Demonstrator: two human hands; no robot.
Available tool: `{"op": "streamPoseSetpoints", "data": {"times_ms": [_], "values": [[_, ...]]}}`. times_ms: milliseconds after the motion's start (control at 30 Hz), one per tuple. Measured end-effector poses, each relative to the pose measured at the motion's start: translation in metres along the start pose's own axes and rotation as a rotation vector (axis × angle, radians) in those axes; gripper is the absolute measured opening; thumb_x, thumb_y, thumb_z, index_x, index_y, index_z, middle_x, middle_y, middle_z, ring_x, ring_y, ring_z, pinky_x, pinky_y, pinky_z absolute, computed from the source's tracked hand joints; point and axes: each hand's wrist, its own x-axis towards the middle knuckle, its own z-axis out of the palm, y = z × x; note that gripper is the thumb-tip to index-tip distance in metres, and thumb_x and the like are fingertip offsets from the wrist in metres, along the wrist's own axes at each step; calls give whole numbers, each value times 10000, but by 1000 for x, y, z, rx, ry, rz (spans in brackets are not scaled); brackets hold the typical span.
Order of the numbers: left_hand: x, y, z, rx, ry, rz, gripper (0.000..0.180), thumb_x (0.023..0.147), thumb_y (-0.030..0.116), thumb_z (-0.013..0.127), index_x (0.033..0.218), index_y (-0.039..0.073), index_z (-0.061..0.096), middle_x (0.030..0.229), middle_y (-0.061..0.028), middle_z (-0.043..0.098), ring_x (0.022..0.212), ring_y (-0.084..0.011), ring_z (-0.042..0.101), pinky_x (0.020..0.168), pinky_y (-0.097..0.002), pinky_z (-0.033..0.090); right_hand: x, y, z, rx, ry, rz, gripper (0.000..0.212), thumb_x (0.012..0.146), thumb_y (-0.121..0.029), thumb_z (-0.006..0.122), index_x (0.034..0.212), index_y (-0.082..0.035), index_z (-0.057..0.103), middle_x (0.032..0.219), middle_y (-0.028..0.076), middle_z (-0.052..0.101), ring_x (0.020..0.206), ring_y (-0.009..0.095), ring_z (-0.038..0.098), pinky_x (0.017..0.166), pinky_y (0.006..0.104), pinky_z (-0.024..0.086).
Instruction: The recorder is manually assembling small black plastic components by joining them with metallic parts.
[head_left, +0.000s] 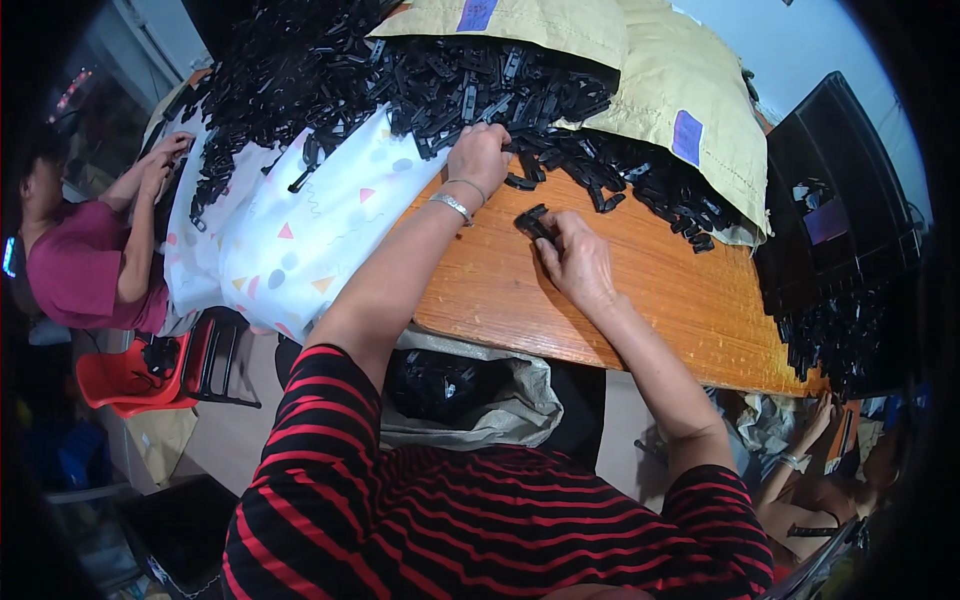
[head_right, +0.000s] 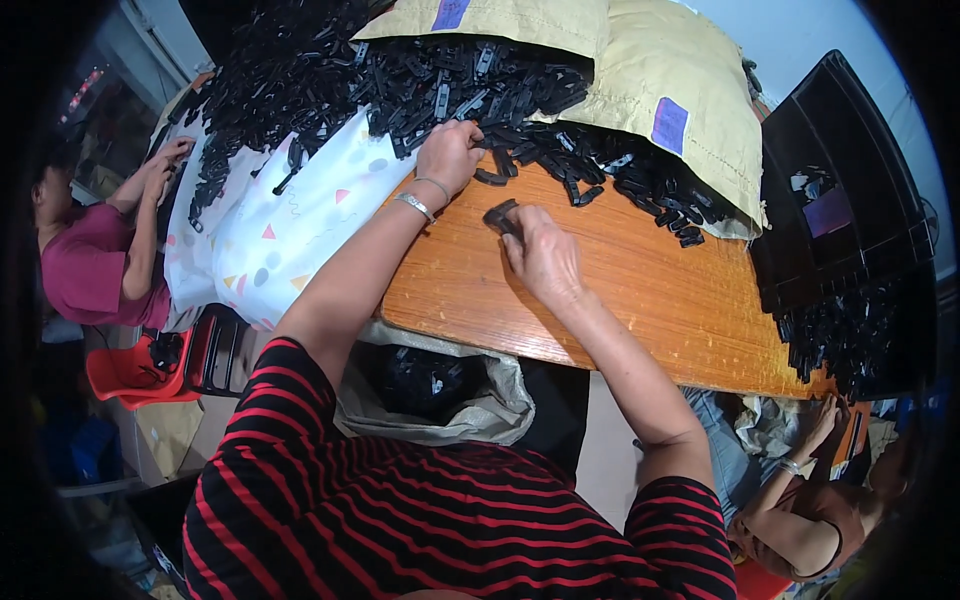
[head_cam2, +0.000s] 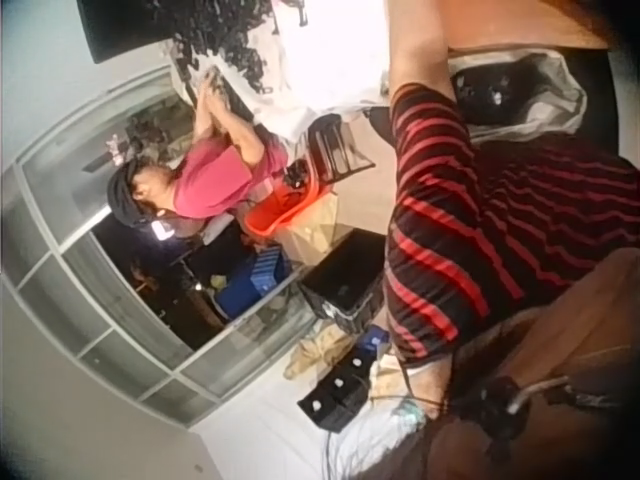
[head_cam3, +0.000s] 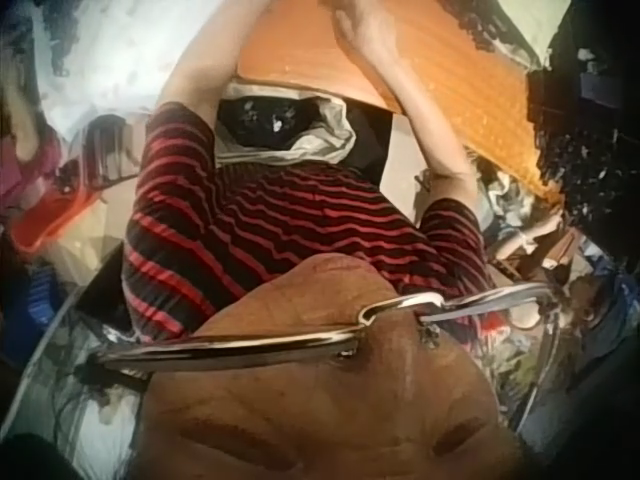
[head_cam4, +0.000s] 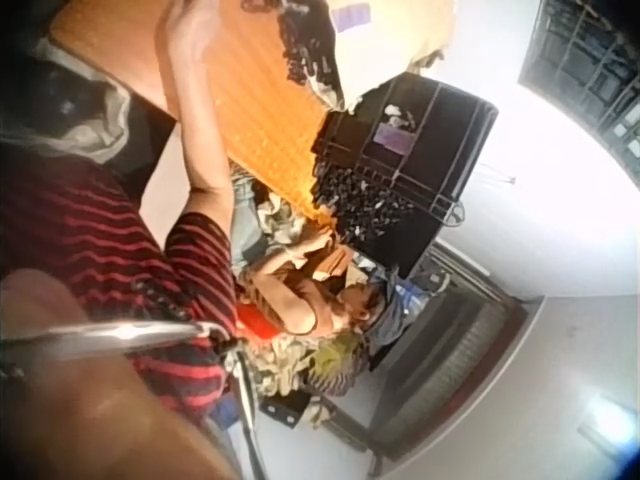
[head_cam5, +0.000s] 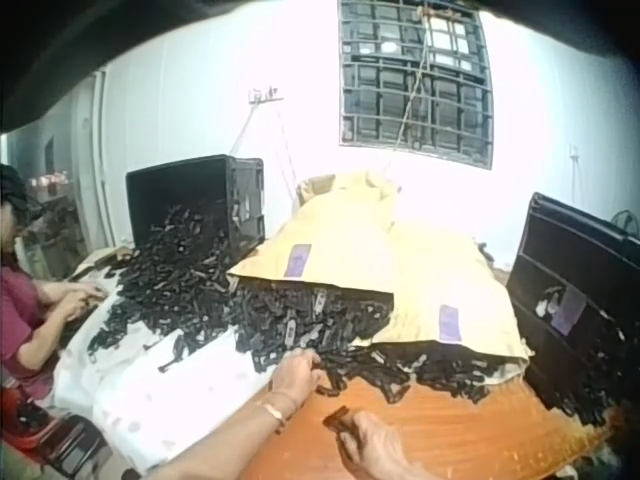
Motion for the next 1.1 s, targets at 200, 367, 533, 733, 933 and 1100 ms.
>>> {"op": "streamPoseSetpoints", "data": {"times_ms": [200,367,533,733,933,1100], "values": [[-10,1,-7,-135,-72,-15,172,695,56,727,831,53,622,845,-104,617,800,-275,607,714,-357,496,-3,-3,4,-44,-39,-96,225,784,-85,676,974,-37,563,844,150,603,739,332,618,611,386,496],[-5,4,-12,-299,-144,-72,153,696,19,703,817,49,614,807,-92,589,818,-277,595,721,-363,492,-9,-4,7,-52,-13,-57,225,789,-105,676,982,-46,578,874,126,600,741,325,618,604,382,498],[13,-2,-8,-76,53,156,179,723,0,651,874,97,643,940,-84,577,938,-285,563,788,-377,484,-8,-10,9,-46,3,-67,218,789,-117,678,979,-55,589,872,120,595,735,315,619,598,376,498],[19,0,-13,90,-217,188,222,733,40,673,940,112,638,965,-97,579,941,-303,578,796,-384,487,-9,-10,9,-46,6,-40,211,796,-119,669,981,-57,590,869,117,592,727,306,620,593,380,496],[18,4,-27,64,-325,-28,274,726,180,749,945,89,612,990,-113,592,938,-334,594,803,-406,484,-9,-12,8,-46,-1,-57,215,797,-120,669,985,-57,587,875,118,589,730,311,622,596,390,495],[17,3,-32,116,-349,-73,386,666,266,805,863,30,571,934,-134,617,902,-327,603,776,-404,478,-10,-12,9,-66,13,-77,219,790,-119,676,982,-62,588,878,117,587,724,314,619,596,389,495]]}}
